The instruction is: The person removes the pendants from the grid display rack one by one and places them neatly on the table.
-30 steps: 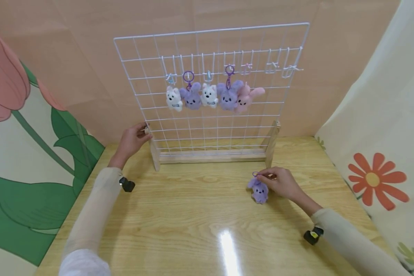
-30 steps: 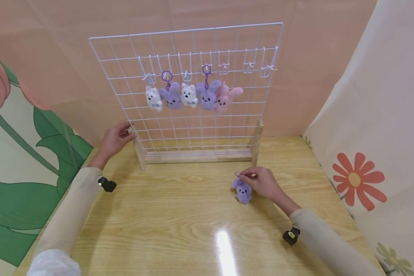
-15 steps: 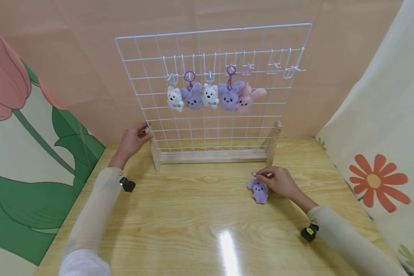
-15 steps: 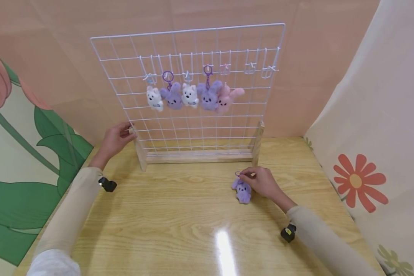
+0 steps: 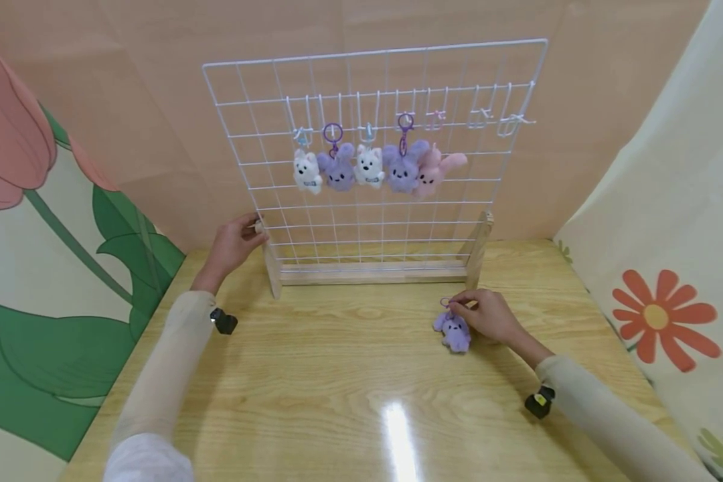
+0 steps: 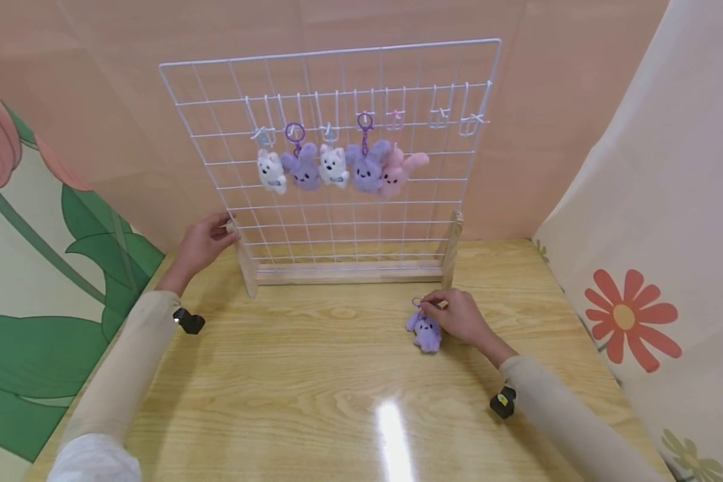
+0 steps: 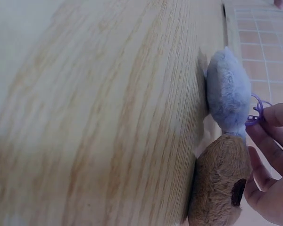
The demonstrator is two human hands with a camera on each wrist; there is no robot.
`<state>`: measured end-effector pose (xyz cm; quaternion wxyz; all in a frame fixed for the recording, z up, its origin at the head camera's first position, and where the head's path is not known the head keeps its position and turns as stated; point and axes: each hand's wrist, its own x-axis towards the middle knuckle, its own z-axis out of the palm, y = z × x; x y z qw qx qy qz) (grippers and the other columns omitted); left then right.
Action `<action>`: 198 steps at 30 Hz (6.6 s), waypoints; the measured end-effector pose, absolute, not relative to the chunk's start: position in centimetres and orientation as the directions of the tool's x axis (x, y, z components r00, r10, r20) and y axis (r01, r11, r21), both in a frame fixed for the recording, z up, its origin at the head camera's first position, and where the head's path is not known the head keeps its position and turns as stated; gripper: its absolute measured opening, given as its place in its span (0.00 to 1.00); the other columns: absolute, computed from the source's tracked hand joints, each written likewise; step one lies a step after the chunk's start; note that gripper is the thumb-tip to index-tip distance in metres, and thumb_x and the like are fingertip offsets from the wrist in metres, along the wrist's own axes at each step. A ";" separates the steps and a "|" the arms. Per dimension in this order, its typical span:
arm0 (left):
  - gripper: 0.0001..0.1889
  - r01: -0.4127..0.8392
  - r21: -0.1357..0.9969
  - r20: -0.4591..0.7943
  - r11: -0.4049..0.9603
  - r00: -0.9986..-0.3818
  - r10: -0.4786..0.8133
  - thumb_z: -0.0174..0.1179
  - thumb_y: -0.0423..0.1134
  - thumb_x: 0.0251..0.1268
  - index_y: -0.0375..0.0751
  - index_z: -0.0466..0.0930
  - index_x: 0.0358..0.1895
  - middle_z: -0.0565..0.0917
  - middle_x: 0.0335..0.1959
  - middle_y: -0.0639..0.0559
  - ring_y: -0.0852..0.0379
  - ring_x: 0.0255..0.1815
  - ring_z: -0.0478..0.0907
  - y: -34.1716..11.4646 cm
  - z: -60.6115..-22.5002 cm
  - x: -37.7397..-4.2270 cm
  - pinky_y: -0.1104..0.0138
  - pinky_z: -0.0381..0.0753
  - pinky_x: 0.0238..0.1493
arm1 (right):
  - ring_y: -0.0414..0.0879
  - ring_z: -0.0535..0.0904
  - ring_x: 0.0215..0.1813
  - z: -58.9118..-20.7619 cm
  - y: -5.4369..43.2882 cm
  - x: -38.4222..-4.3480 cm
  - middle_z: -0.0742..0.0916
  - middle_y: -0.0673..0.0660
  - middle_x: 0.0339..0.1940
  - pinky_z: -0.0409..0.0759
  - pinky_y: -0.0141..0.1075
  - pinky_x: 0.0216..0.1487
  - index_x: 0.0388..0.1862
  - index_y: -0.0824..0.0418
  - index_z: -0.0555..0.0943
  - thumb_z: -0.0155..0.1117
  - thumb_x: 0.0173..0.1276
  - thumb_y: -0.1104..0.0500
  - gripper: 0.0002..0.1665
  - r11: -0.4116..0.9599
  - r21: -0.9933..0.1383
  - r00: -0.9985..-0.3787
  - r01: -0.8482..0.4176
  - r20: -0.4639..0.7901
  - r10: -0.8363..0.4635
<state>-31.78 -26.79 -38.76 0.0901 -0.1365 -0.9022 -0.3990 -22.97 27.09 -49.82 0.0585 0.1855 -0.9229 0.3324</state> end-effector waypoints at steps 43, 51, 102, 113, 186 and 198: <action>0.28 0.330 0.686 0.287 0.649 -0.942 0.176 0.65 0.35 0.72 0.29 0.70 0.71 0.76 0.67 0.29 0.33 0.61 0.80 -27.0 -38.9 -32.0 0.49 0.84 0.60 | 0.52 0.89 0.37 -39.8 26.6 -22.2 0.92 0.58 0.41 0.86 0.26 0.37 0.47 0.62 0.89 0.69 0.73 0.56 0.12 0.698 -0.540 -0.864 -0.471 0.442 -0.242; 0.28 0.303 0.693 0.259 0.654 -0.951 0.167 0.64 0.36 0.73 0.30 0.69 0.72 0.75 0.68 0.30 0.34 0.63 0.79 -26.8 -38.9 -31.9 0.49 0.82 0.62 | 0.61 0.88 0.43 -35.5 26.1 -22.6 0.91 0.62 0.48 0.77 0.14 0.36 0.50 0.63 0.88 0.69 0.73 0.56 0.14 0.670 -0.552 -0.826 -0.497 0.538 -0.169; 0.28 0.329 0.693 0.285 0.641 -0.942 0.176 0.64 0.37 0.73 0.30 0.70 0.72 0.75 0.67 0.30 0.34 0.62 0.80 -27.0 -38.9 -31.9 0.49 0.83 0.61 | 0.31 0.82 0.41 -23.9 18.2 -30.1 0.91 0.59 0.47 0.84 0.26 0.46 0.53 0.63 0.87 0.67 0.74 0.51 0.18 0.619 -0.592 -0.732 -0.516 0.681 0.041; 0.28 0.331 0.694 0.292 0.639 -0.941 0.171 0.65 0.34 0.71 0.28 0.71 0.70 0.77 0.64 0.28 0.34 0.61 0.81 -27.0 -39.0 -32.2 0.50 0.84 0.59 | 0.31 0.80 0.35 -23.8 17.6 -30.0 0.92 0.59 0.44 0.80 0.18 0.37 0.49 0.63 0.89 0.66 0.75 0.53 0.16 0.613 -0.592 -0.706 -0.523 0.704 0.076; 0.27 0.323 0.686 0.284 0.652 -0.944 0.170 0.65 0.35 0.73 0.32 0.71 0.71 0.77 0.67 0.31 0.36 0.61 0.81 -26.7 -39.0 -31.5 0.49 0.84 0.60 | 0.33 0.81 0.32 -29.4 19.8 -23.3 0.92 0.55 0.34 0.79 0.19 0.37 0.42 0.62 0.91 0.70 0.71 0.62 0.06 0.568 -0.472 -0.645 -0.674 0.751 -0.143; 0.28 0.322 0.685 0.281 0.654 -0.944 0.170 0.64 0.36 0.73 0.31 0.70 0.72 0.77 0.67 0.30 0.35 0.62 0.80 -26.8 -39.0 -31.8 0.48 0.83 0.61 | 0.37 0.83 0.32 -32.0 20.4 -22.2 0.92 0.54 0.36 0.80 0.20 0.37 0.41 0.63 0.90 0.72 0.69 0.64 0.05 0.568 -0.447 -0.643 -0.691 0.740 -0.198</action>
